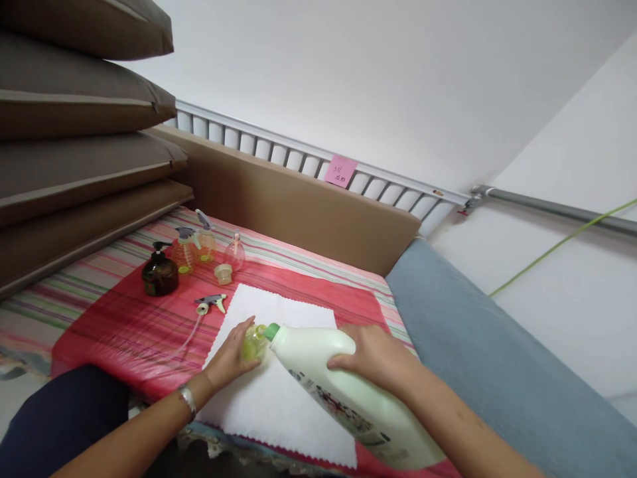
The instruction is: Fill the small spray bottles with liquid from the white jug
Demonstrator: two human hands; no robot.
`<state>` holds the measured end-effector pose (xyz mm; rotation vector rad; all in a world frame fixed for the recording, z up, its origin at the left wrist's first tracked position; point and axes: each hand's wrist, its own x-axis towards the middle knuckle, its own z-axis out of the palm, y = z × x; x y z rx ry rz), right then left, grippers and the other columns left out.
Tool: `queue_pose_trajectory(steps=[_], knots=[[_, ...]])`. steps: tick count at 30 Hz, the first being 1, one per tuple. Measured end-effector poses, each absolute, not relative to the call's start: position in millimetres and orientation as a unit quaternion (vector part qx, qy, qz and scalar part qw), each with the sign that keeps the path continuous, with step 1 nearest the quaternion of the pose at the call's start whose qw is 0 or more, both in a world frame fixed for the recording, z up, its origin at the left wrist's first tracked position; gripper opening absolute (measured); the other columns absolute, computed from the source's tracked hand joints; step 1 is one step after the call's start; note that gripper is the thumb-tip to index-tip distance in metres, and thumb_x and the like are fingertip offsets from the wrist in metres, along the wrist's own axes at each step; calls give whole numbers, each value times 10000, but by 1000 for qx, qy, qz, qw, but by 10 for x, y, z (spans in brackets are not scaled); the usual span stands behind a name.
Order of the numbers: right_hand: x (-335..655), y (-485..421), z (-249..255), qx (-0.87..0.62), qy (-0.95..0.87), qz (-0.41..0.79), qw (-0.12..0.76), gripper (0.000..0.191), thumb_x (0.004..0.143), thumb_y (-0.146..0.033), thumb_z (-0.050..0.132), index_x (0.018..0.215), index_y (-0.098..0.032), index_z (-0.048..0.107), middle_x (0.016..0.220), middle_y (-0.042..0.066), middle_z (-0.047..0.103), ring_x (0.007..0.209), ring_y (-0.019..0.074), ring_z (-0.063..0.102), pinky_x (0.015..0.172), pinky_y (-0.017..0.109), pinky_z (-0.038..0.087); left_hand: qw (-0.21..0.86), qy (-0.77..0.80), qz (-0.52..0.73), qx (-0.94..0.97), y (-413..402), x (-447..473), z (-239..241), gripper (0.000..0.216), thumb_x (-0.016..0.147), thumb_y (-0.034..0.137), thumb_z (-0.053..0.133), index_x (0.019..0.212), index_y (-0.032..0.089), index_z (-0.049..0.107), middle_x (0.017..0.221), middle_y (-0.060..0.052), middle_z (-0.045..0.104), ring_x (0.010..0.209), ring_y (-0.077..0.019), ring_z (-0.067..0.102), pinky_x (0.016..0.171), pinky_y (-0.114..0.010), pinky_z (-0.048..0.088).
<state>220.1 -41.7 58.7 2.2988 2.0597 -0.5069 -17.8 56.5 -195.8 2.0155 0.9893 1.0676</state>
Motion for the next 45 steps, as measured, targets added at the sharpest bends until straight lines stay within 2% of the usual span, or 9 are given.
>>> queue_pose_trajectory(steps=[7, 14, 18, 22, 28, 32, 37, 42, 45], knots=[[2347, -558, 357, 729, 656, -171, -101, 302, 693, -443, 684, 938, -268, 703, 915, 13, 731, 849, 257, 643, 726, 308, 444, 325, 372, 434, 753, 573, -200, -1995, 859, 612, 192, 740, 1367, 196, 331, 1321, -143, 489, 1256, -304, 453, 1073, -502, 343], [2514, -664, 31, 779, 453, -147, -407, 348, 661, -509, 663, 773, -180, 644, 546, -20, 601, 472, 170, 505, 482, 279, 385, 330, 377, 448, 740, 640, -250, -2078, 749, 623, 279, 752, 1283, 190, 408, 1295, -136, 506, 1242, -312, 475, 1077, -499, 345], [2413, -522, -375, 760, 398, -119, -500, 397, 690, -583, 603, 746, -191, 566, 478, -43, 511, 466, 168, 483, 487, 283, 405, 333, 366, 440, 750, 661, -288, -2082, 737, 633, 238, 726, 1292, 218, 395, 1315, -110, 501, 1259, -295, 462, 1092, -499, 326], [2224, -198, -705, 738, 346, -106, -569, 429, 691, -607, 593, 785, -191, 542, 555, -16, 555, 530, 186, 532, 500, 286, 444, 332, 377, 440, 745, 640, -301, -2091, 727, 641, 228, 718, 1292, 223, 393, 1316, -116, 508, 1256, -301, 464, 1085, -506, 331], [1969, 258, -932, 721, 307, -113, -611, 505, 710, -621, 579, 930, -166, 552, 811, 75, 672, 629, 203, 596, 545, 286, 489, 354, 403, 459, 709, 593, -338, -1985, 719, 636, 243, 733, 1269, 218, 394, 1299, -122, 515, 1249, -305, 469, 1084, -508, 326], [1872, 407, -1106, 735, 303, -117, -596, 488, 699, -603, 597, 923, -172, 555, 806, 75, 669, 674, 222, 610, 619, 309, 498, 372, 443, 462, 672, 575, -524, -1786, 808, 599, 294, 771, 1284, 214, 348, 1282, -130, 509, 1234, -313, 478, 1065, -512, 345], [1862, 437, -1218, 750, 315, -132, -567, 526, 676, -621, 607, 942, -170, 557, 776, 72, 660, 712, 255, 607, 651, 338, 477, 398, 493, 467, 617, 591, -956, -1510, 721, 543, 330, 796, 1163, 184, 458, 1147, -116, 610, 1107, -313, 578, 985, -483, 434], [1911, 324, -1187, 741, 353, -156, -549, 487, 659, -592, 657, 895, -174, 575, 728, 62, 665, 722, 271, 623, 675, 356, 473, 394, 551, 481, 557, 600, -1512, -1426, 760, 510, 374, 803, 1163, 151, 485, 1094, -124, 654, 1022, -314, 632, 908, -450, 493], [1953, 135, -1158, 714, 382, -138, -570, 551, 697, -589, 613, 1041, -163, 551, 991, 116, 667, 899, 275, 622, 756, 353, 483, 362, 588, 494, 529, 558, -1838, -1462, 799, 501, 398, 809, 1182, 145, 477, 1108, -136, 645, 1036, -322, 626, 936, -465, 474]])
